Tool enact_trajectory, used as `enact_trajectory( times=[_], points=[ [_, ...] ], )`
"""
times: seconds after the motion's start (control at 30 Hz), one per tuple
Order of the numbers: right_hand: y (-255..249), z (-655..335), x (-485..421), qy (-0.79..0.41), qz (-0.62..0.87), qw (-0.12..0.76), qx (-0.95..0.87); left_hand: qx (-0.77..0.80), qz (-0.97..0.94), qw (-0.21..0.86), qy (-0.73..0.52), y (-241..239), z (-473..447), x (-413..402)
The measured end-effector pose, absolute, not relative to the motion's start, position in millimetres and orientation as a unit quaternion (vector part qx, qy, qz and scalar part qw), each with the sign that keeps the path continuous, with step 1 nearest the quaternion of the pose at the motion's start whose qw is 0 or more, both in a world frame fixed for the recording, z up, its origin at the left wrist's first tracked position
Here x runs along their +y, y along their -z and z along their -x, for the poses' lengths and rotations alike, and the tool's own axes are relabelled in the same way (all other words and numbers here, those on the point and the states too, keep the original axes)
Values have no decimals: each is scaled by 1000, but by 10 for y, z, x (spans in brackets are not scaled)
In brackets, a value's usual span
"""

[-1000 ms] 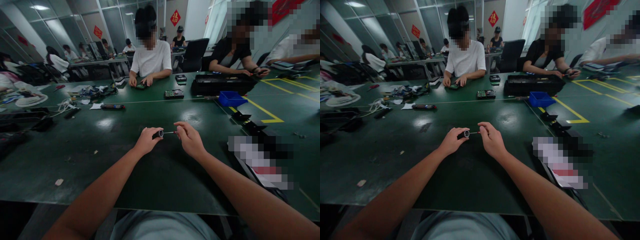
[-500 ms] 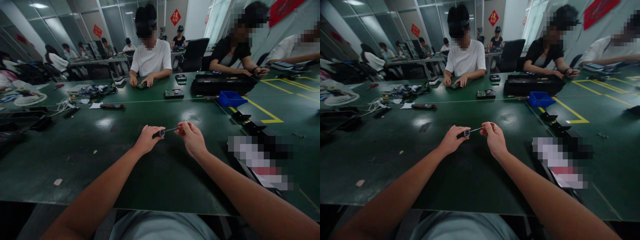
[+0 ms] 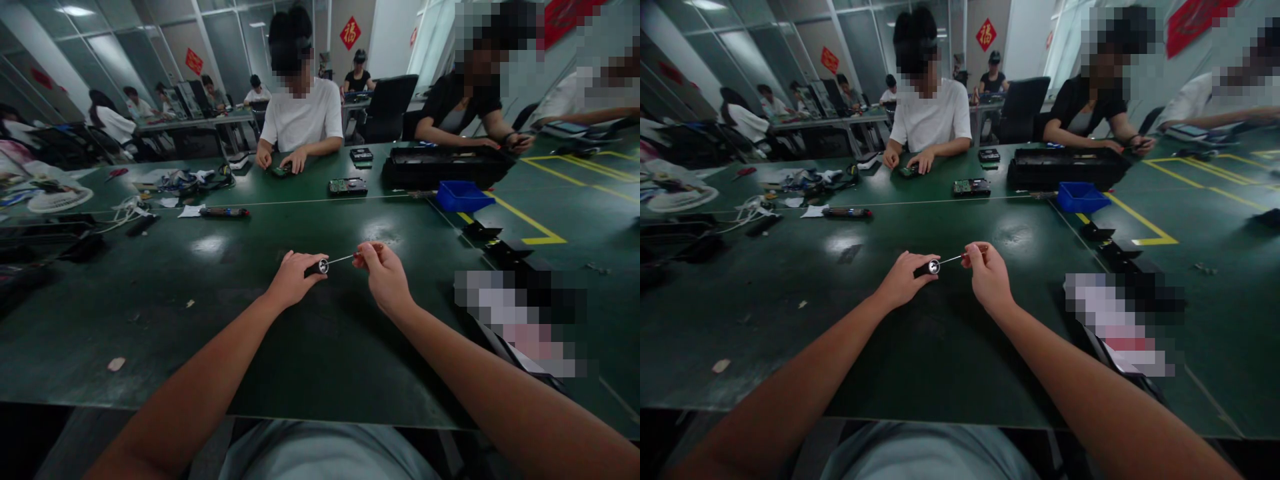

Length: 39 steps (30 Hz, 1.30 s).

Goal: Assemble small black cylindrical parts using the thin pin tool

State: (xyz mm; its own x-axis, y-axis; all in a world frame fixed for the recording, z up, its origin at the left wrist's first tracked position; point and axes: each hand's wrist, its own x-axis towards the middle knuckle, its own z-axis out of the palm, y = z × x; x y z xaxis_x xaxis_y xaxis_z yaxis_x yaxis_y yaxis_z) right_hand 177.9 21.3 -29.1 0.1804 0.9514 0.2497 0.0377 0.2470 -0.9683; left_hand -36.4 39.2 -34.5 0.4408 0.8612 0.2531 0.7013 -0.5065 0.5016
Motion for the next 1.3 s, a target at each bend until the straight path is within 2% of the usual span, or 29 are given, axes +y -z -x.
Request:
enact_trajectory(
  times=[0.4,1.0,1.3],
  points=[
    [193,-1787,105,-270,506,550,-607,470,-831,167,-247,312,355,366],
    [100,-1785,40,-192,496,509,-676,469,-839,143,-236,332,356,364],
    [83,-1787,16,-225,481,523,-666,466,-837,152,-242,341,348,362]
  ],
)
